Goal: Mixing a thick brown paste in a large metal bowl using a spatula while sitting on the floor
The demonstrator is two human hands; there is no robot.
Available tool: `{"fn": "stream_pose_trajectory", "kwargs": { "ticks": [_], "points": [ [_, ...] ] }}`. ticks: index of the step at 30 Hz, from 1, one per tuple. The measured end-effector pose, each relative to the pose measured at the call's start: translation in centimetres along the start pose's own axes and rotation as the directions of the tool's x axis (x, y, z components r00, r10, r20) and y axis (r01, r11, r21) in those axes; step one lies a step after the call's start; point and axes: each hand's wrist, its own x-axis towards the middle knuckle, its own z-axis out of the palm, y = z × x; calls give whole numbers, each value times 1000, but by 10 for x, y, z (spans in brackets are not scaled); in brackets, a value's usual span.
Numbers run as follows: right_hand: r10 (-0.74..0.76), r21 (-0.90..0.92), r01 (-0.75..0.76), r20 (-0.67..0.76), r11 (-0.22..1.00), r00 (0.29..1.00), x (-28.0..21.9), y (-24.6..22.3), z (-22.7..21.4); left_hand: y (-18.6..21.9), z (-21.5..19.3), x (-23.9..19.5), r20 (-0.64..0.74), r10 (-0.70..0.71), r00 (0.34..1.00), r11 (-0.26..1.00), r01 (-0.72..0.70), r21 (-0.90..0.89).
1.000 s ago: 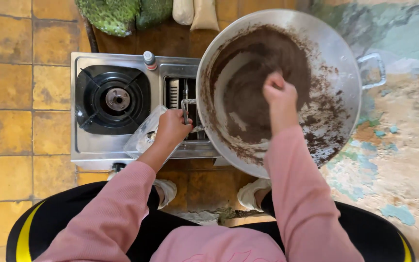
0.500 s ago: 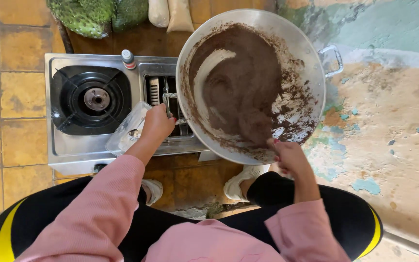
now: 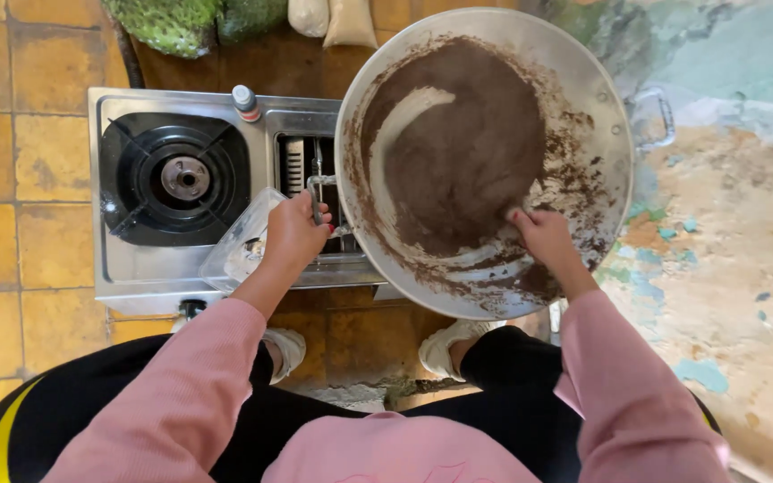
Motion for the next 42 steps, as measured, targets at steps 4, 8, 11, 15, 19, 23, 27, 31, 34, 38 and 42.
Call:
{"fn": "stream_pose_trajectory", "kwargs": {
  "ticks": [4, 8, 11, 15, 19, 23, 27, 31, 34, 38, 42],
  "points": [
    [-208, -63, 204, -72, 977, 975, 59, -21, 36, -4, 1, 10, -48, -10, 999, 991, 16, 136],
    [-439, -299, 381, -160, 875, 884, 73, -73, 49, -21, 2, 28, -82, 15, 997, 973, 5, 232],
    [-578, -524, 455, -89, 720, 811, 53, -110, 43, -31, 4, 32, -106, 24, 994, 958, 7, 285],
    [-791, -754, 539, 42, 375, 610, 5, -148, 28, -17, 7, 25, -120, 57, 991, 950, -17, 312],
    [-857, -835, 509, 96, 207, 507, -40, -141, 17, -10, 9, 18, -101, 86, 991, 945, -49, 323],
    [-852, -794, 593, 213, 133, 477, -93, -129, -3, -7, 11, 4, -89, 95, 991, 933, -57, 355],
    [-673, -762, 609, 334, 220, 660, -151, -118, 0, -4, 14, -9, -69, 67, 995, 943, -40, 331],
    [-643, -725, 632, 350, 275, 681, -162, -91, 60, -13, 16, -6, -87, 66, 994, 953, -37, 301],
    [-704, -726, 640, 317, 251, 635, -143, -98, 90, -18, 20, -1, -86, 20, 996, 940, 11, 342],
    [-751, -801, 559, 231, 215, 619, -84, -105, 134, -14, 18, -2, -87, -3, 996, 938, 33, 346],
    [-759, -905, 372, 93, 205, 645, -1, -102, 131, -13, 15, -4, -47, -29, 998, 949, 42, 311]
  ]
}}
